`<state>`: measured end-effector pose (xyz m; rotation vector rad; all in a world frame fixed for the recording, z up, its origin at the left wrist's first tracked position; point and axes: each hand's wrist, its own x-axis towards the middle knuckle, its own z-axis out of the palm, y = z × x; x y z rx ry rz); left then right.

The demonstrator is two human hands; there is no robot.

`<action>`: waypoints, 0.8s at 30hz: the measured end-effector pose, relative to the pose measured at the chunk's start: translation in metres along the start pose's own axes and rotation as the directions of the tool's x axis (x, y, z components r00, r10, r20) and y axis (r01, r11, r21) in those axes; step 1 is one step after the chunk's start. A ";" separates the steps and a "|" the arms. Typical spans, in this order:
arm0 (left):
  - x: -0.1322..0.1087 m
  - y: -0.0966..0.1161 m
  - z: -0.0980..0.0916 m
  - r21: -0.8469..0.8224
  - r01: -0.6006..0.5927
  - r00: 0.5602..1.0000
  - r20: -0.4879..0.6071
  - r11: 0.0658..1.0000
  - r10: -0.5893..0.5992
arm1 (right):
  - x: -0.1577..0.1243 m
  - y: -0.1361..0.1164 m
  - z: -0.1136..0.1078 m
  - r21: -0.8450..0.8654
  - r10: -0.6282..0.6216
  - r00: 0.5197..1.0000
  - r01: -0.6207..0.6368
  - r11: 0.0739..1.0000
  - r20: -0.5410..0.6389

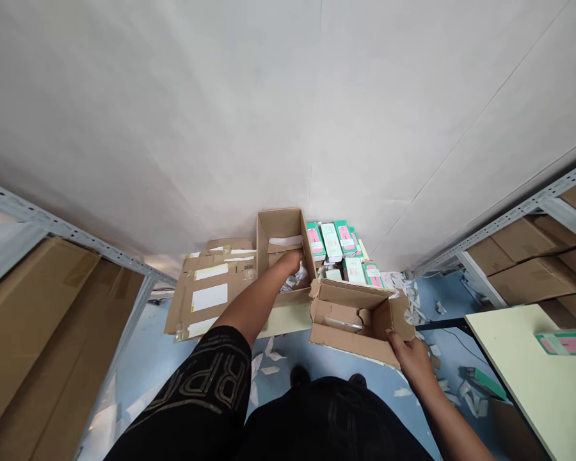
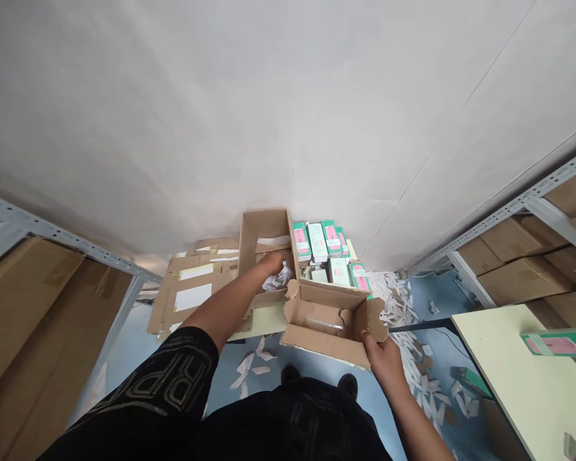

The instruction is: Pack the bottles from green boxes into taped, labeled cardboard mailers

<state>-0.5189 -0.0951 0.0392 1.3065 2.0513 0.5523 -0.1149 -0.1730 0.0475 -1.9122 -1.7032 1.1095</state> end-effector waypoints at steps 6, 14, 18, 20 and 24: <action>-0.045 0.007 -0.057 -0.152 -0.298 0.856 -0.480 0.942 0.193 | 0.006 -0.008 0.003 -0.051 -0.016 1.000 0.015 0.999 -0.011; -0.149 0.050 -0.012 -0.257 -0.631 0.769 -0.329 0.732 0.548 | 0.008 -0.015 -0.001 -0.076 -0.043 0.998 0.040 0.996 -0.037; -0.154 0.053 0.022 -0.177 -0.675 0.737 -0.199 0.717 0.645 | 0.002 -0.013 -0.003 -0.083 -0.025 0.999 0.022 0.996 -0.035; -0.153 0.054 0.029 -0.146 -0.688 0.725 -0.160 0.711 0.670 | -0.001 -0.010 -0.004 -0.062 -0.030 0.999 0.027 0.998 -0.032; -0.156 0.063 0.033 -0.138 -0.702 0.711 -0.081 0.698 0.699 | -0.005 0.004 -0.013 -0.014 -0.027 0.997 0.026 1.000 -0.068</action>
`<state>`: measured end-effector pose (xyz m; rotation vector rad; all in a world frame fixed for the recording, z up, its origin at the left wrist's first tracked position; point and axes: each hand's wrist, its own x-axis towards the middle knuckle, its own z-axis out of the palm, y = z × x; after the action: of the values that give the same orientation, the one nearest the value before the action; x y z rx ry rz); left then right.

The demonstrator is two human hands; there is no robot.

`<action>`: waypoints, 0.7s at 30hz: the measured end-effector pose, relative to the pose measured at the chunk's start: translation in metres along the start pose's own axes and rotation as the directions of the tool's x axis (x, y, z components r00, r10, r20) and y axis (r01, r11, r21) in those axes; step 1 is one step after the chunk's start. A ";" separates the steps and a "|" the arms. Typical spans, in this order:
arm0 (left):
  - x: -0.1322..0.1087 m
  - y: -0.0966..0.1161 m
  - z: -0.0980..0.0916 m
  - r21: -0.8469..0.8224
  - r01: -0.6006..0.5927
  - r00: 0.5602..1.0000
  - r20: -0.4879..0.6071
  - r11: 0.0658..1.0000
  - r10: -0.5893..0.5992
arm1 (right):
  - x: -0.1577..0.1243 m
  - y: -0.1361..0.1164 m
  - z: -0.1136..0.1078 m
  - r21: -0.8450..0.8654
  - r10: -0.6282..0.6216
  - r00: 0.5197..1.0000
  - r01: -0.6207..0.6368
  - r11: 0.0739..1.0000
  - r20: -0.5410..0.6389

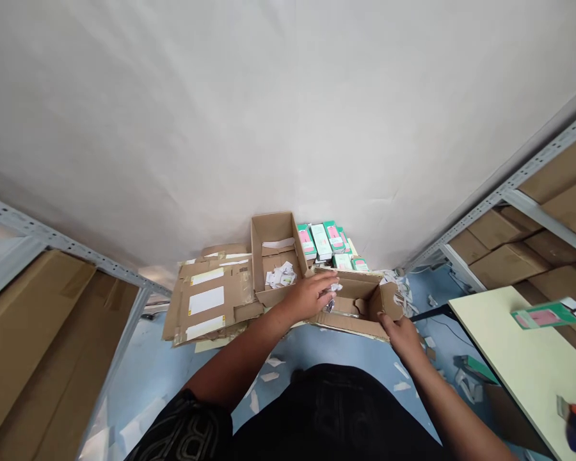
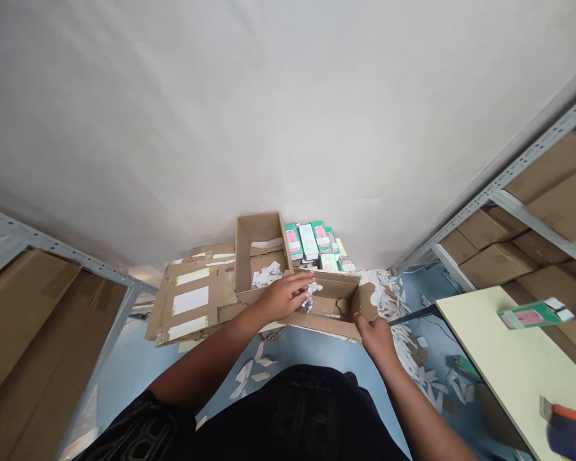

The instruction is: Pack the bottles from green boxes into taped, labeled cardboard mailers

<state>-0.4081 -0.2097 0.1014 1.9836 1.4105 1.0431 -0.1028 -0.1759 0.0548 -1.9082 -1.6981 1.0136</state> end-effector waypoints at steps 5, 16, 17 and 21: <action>0.014 0.017 0.019 -0.021 0.023 0.995 -0.097 1.000 -0.024 | -0.005 0.031 -0.026 0.101 0.019 0.998 -0.014 0.995 -0.057; 0.086 0.047 0.209 -0.315 0.365 0.902 -0.113 0.876 -0.416 | 0.004 0.170 -0.136 0.328 0.158 0.963 -0.080 0.941 -0.219; 0.096 0.055 0.231 -0.340 0.390 0.895 -0.079 0.856 -0.439 | 0.004 0.186 -0.150 0.343 0.175 0.959 -0.091 0.935 -0.223; 0.136 0.094 0.314 -0.417 0.474 0.874 0.120 0.775 -0.470 | 0.006 0.245 -0.208 0.390 0.274 0.923 -0.155 0.908 -0.269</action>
<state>-0.0782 -0.1019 0.0279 1.2199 1.4152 0.9965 0.2166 -0.1801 0.0182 -1.9123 -1.0514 0.9543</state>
